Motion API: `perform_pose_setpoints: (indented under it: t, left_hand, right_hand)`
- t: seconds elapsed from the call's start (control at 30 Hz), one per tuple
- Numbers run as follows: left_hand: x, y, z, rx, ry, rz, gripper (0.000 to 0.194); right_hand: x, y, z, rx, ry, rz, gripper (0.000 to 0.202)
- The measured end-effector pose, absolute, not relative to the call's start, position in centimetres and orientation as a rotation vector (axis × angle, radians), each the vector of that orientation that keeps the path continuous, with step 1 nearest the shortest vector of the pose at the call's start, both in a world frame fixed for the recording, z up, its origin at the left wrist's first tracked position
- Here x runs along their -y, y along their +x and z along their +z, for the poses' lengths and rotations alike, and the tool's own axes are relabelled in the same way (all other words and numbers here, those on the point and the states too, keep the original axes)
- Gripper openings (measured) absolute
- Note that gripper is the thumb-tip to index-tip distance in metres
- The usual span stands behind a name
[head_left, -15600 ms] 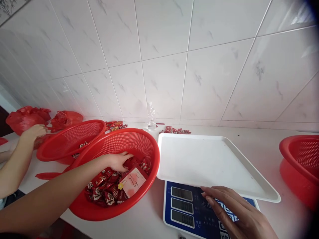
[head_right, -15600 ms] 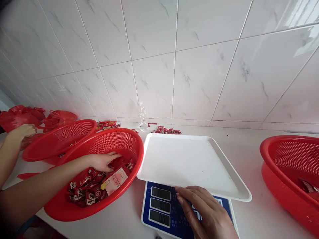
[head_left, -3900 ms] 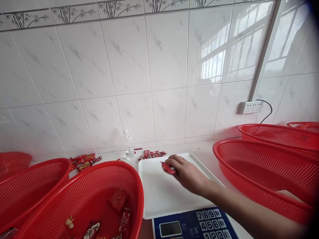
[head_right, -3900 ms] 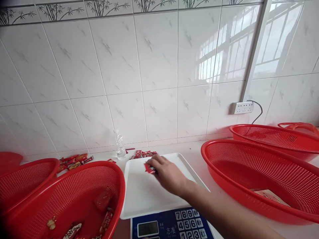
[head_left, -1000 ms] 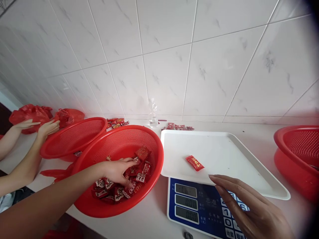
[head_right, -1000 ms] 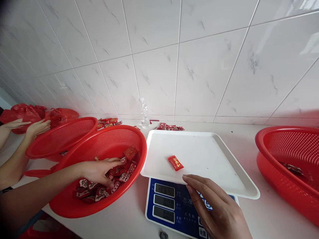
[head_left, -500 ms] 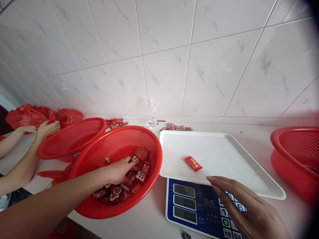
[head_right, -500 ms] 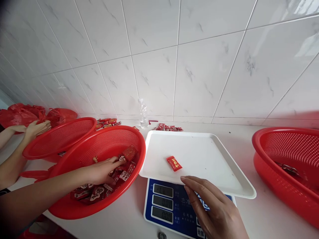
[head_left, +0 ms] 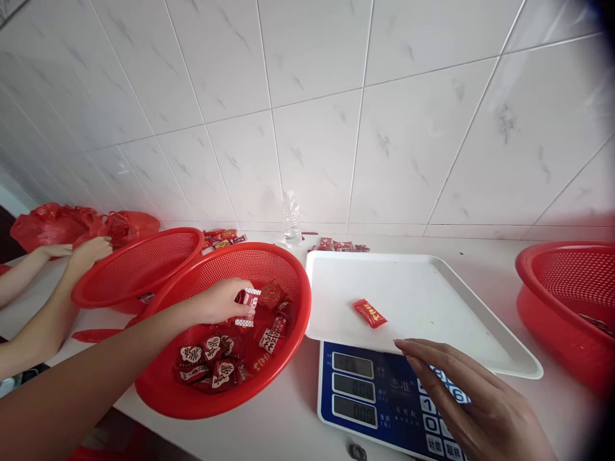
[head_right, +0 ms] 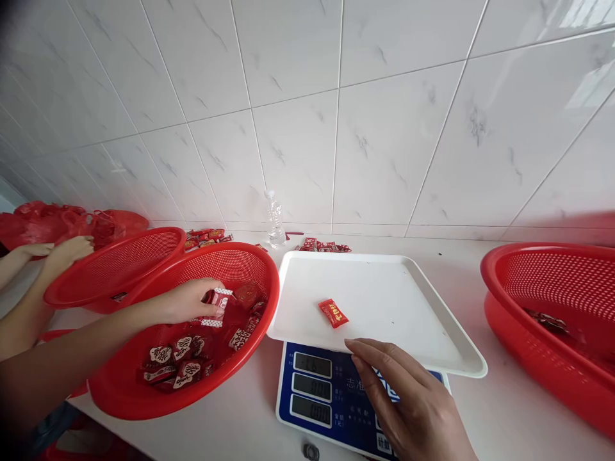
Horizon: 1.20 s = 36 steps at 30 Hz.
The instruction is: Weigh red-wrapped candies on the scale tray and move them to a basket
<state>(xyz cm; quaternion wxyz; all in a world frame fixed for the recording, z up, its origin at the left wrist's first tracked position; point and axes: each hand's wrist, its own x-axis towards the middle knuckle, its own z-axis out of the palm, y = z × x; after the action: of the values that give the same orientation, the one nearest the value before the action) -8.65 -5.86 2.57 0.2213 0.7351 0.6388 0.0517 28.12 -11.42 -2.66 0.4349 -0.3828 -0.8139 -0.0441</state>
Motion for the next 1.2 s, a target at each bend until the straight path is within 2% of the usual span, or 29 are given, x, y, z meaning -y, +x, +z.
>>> perform_pose_setpoints:
  t: [0.37,0.53,0.83,1.0,1.2]
  left_hand:
    - [5.3,-3.7,8.4,-1.712,2.066,0.367,0.033]
    - [3.9,-0.6,8.4,-1.514,2.115,0.425,0.039]
    - [1.8,5.4,7.0,-1.255,2.295,0.284,0.028]
    - [0.9,6.0,5.8,-1.338,2.343,0.065,0.047]
    - [1.5,6.4,5.6,-1.234,2.328,-0.017,0.06]
  right_hand:
    - [11.5,28.3,-3.0,2.011,-0.962,-0.051,0.019]
    - [11.5,28.1,-2.8,2.014,-0.937,-0.044,0.019]
    - [11.5,28.0,-2.3,1.97,-0.924,-0.054,0.018]
    - [11.6,27.9,-2.0,1.958,-0.914,-0.023,0.019]
    - [11.5,27.8,-2.1,1.965,-0.918,-0.044,0.018]
